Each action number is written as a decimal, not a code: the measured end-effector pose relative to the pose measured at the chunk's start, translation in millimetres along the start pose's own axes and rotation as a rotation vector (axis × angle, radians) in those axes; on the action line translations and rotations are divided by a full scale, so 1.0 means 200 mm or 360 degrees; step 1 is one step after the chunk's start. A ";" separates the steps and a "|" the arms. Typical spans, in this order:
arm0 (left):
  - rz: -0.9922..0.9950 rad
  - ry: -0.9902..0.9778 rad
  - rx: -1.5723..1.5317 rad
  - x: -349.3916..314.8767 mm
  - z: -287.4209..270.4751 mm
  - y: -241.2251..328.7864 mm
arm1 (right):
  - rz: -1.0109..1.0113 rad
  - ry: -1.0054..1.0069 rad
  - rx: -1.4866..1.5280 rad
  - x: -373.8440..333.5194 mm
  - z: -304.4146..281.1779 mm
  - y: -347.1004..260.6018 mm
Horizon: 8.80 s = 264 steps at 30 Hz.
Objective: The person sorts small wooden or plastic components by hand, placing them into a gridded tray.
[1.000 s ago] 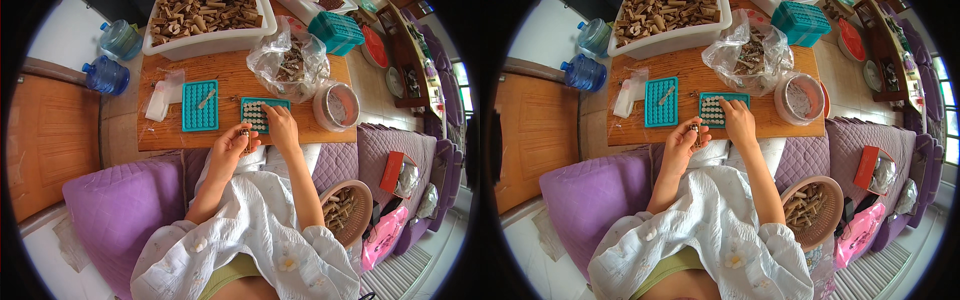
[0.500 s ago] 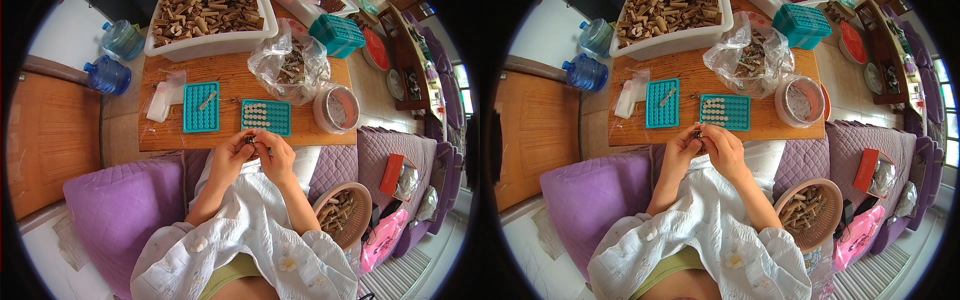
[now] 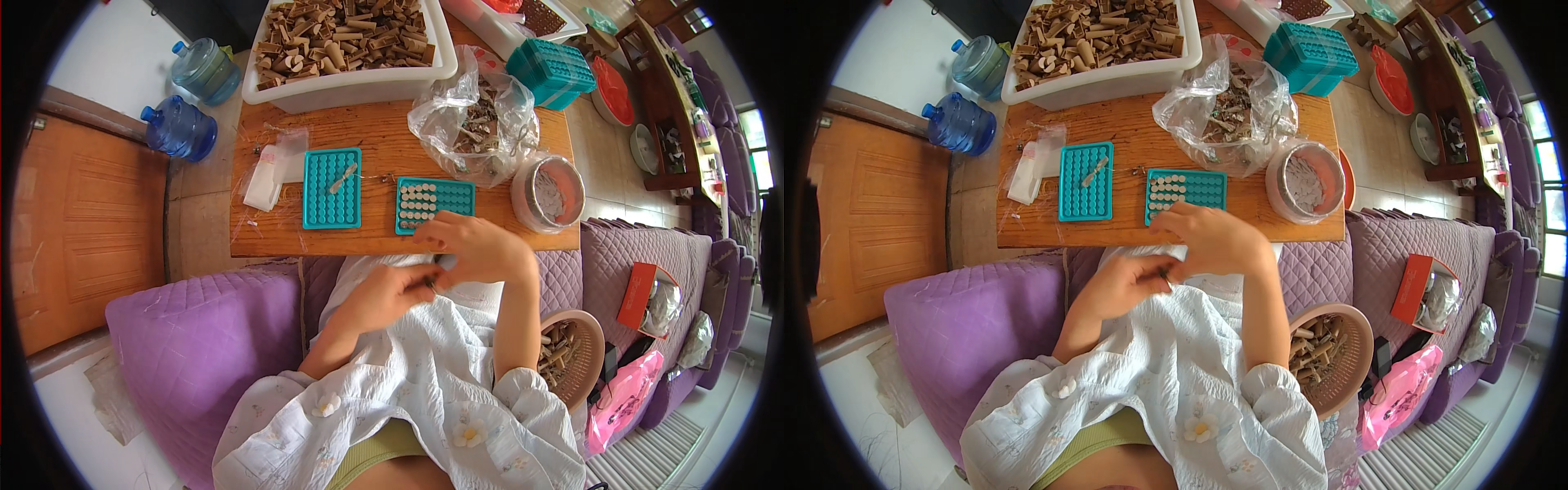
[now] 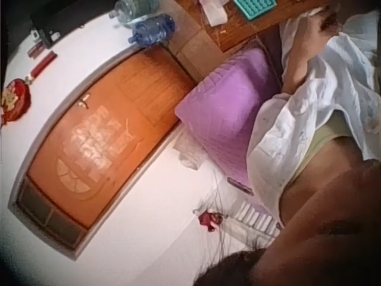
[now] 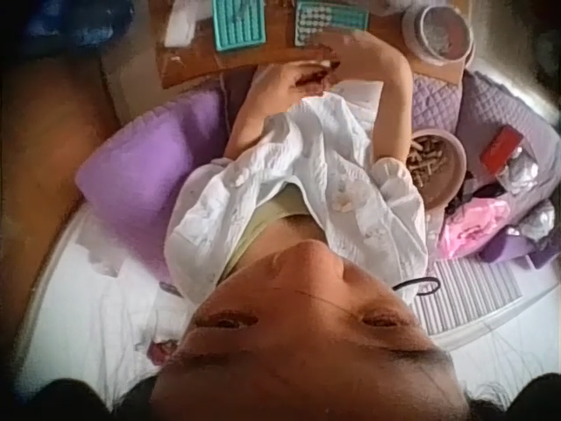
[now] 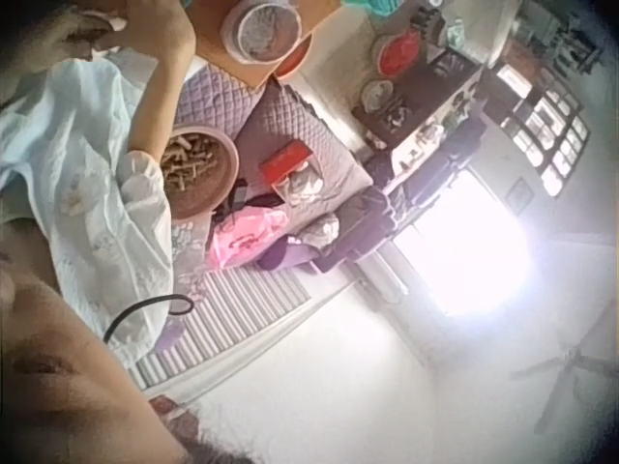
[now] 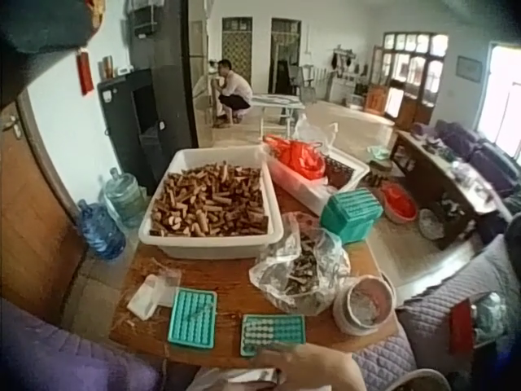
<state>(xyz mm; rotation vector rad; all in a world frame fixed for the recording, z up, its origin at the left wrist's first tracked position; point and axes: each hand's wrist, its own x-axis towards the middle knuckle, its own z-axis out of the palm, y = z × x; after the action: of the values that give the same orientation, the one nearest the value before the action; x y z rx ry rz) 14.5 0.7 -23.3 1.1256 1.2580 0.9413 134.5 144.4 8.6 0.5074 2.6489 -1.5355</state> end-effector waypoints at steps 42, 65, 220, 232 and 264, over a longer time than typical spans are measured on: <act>0.0470 0.0909 -0.1135 0.00 -0.12 0.10 | -0.0178 0.1143 0.1408 0.10 0.23 -0.13; 0.0781 0.0734 -0.1184 0.05 0.08 0.13 | -0.0179 0.1939 0.0713 -0.03 0.47 -0.22; -0.0032 0.0031 -0.0840 -0.03 0.06 0.12 | -0.0489 0.0809 -0.0669 -0.25 0.14 -0.12; 0.0678 0.0693 0.0242 0.00 0.10 0.22 | -0.0358 0.0860 -0.0087 -0.26 0.17 -0.10; 0.1849 0.1078 0.1210 0.09 0.17 0.14 | -0.0143 0.1004 0.1952 -0.36 0.26 -0.18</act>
<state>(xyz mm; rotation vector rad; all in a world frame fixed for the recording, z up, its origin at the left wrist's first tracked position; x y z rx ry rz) 51.0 20.4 -1.2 2.3943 1.5243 1.8823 184.8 65.6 26.0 1.0066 1.6004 -3.3531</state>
